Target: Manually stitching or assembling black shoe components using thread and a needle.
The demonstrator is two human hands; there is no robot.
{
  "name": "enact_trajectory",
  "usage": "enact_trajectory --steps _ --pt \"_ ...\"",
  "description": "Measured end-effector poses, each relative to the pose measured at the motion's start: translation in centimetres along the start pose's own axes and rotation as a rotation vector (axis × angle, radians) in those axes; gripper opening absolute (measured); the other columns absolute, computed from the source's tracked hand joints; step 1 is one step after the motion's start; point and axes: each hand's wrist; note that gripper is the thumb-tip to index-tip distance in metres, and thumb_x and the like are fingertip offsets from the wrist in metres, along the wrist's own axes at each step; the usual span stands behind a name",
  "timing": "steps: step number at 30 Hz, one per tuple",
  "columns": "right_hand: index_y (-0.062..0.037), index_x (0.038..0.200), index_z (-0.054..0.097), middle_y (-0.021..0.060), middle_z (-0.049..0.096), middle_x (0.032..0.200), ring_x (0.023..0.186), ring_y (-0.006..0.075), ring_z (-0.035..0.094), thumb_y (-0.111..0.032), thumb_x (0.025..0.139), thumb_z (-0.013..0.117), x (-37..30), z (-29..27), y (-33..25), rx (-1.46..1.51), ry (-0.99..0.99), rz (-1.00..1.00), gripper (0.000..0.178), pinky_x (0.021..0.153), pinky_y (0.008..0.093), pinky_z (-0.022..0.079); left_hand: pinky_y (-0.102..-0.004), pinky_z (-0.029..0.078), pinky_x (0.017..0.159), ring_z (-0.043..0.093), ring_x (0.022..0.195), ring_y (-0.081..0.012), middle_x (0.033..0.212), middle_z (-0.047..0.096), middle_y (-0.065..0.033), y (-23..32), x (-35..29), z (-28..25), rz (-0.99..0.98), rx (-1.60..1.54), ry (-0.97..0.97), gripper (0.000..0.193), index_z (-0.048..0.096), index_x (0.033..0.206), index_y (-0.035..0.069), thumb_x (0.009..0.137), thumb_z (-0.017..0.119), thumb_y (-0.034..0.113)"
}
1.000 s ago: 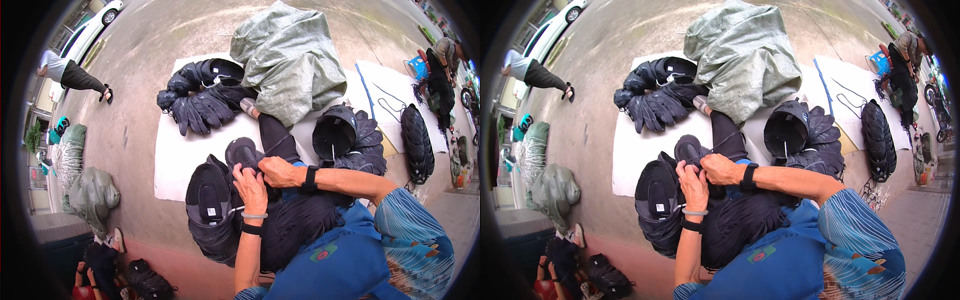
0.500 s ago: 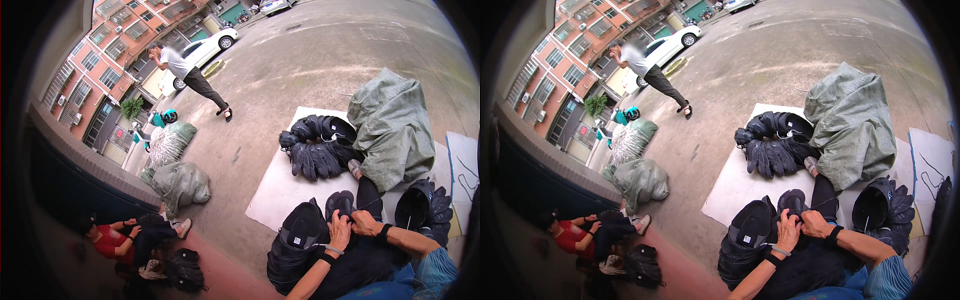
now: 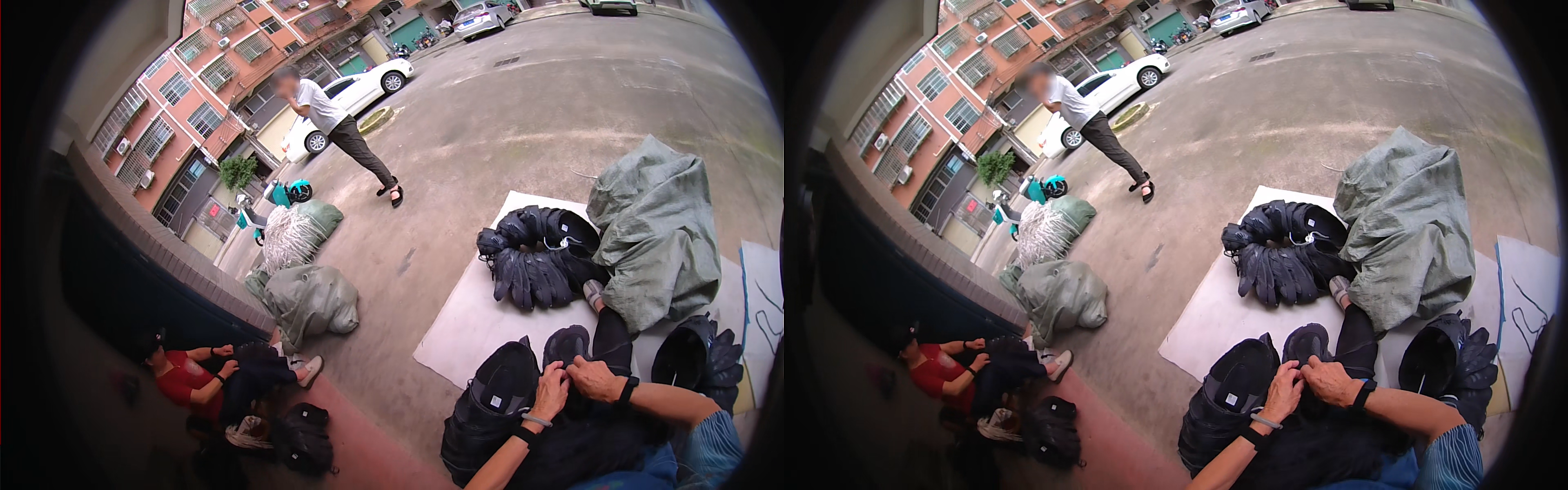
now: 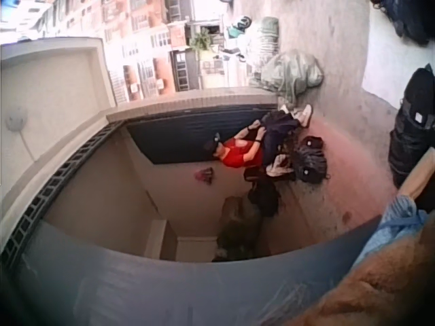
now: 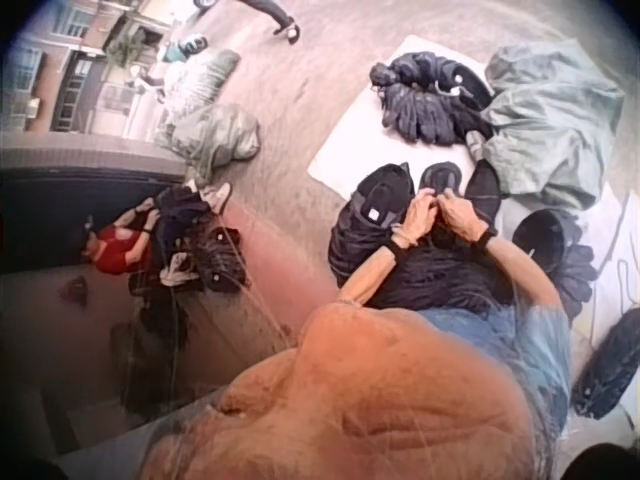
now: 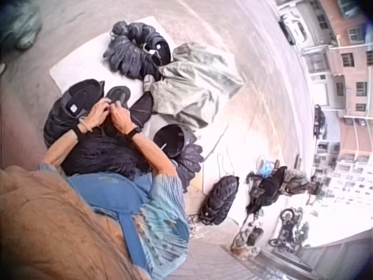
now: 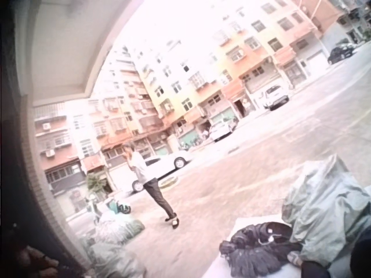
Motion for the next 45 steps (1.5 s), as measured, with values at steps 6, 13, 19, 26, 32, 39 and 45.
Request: enact_trajectory --steps 6,13,19,26,32,39,45 --pt "-0.0063 0.089 0.057 0.0104 0.053 0.086 0.076 0.0294 0.06 -0.014 0.079 0.057 0.9 1.0 1.2 -0.105 0.031 -0.152 0.013 0.061 0.0391 0.049 -0.0422 0.04 0.094 0.052 0.111 -0.0347 0.12 0.054 -0.0169 -0.2 -1.0 -0.2 -0.016 0.017 0.047 0.021 0.057 0.1 0.002 0.08 0.061 0.008" --pt "-0.0074 0.091 0.059 0.0107 0.053 0.085 0.081 0.0288 0.058 -0.012 0.075 0.061 1.5 -0.6 -0.7 -0.003 0.005 -0.013 0.017 0.068 0.0402 0.047 -0.0597 0.031 0.096 0.05 0.113 -0.0333 0.117 0.054 -0.0109 -0.5 -1.4 -0.3 -0.047 0.161 0.062 0.041 0.046 0.116 0.008 0.08 0.063 0.016" --pt "-0.0041 0.092 0.054 0.0138 0.058 0.083 0.079 0.0275 0.059 -0.015 0.084 0.058 1.0 -2.8 -4.1 0.624 0.083 -0.145 0.014 0.069 0.0362 0.048 -0.0671 0.027 0.095 0.046 0.117 -0.0322 0.121 0.051 -0.0111 0.0 -2.2 -0.2 0.087 0.312 0.144 0.041 0.049 0.116 0.007 0.079 0.063 0.019" --pt "-0.0027 0.085 0.058 0.0184 0.062 0.071 0.07 0.0376 0.062 -0.016 0.078 0.055 1.7 0.2 -1.6 0.319 0.087 0.324 0.015 0.064 0.0417 0.05 -0.0428 0.042 0.076 0.052 0.09 -0.0307 0.094 0.05 -0.0137 0.8 -2.1 -0.3 0.093 0.386 0.225 0.038 0.049 0.112 0.005 0.079 0.062 0.016" --pt "-0.0041 0.083 0.059 0.0193 0.064 0.077 0.073 0.0392 0.062 -0.018 0.076 0.057 1.2 2.3 -1.0 0.074 0.103 0.231 0.016 0.067 0.0485 0.05 -0.0435 0.048 0.071 0.057 0.085 -0.036 0.092 0.052 -0.0193 0.7 -2.2 1.1 0.048 0.334 0.235 0.025 0.044 0.108 0.002 0.084 0.049 0.008" --pt "-0.0039 0.082 0.059 0.0176 0.063 0.08 0.076 0.0382 0.062 -0.022 0.077 0.059 1.9 3.0 -1.6 0.008 0.152 0.211 0.019 0.066 0.0477 0.049 -0.042 0.052 0.072 0.06 0.088 -0.0352 0.097 0.052 -0.0192 0.7 -2.3 1.3 0.011 0.361 0.152 0.019 0.043 0.104 0.002 0.087 0.046 0.007" --pt "-0.0043 0.084 0.059 0.0194 0.064 0.08 0.076 0.0391 0.062 -0.026 0.081 0.058 1.9 3.2 -1.7 0.006 0.149 0.252 0.022 0.067 0.0476 0.049 -0.0405 0.054 0.071 0.06 0.089 -0.0349 0.097 0.052 -0.019 1.1 -2.5 1.5 0.019 0.383 0.172 0.018 0.043 0.104 0.001 0.088 0.046 0.007"
Point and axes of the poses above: each hand's wrist, its own x-axis towards the middle knuckle, its own z-axis out of the palm, y = z × x
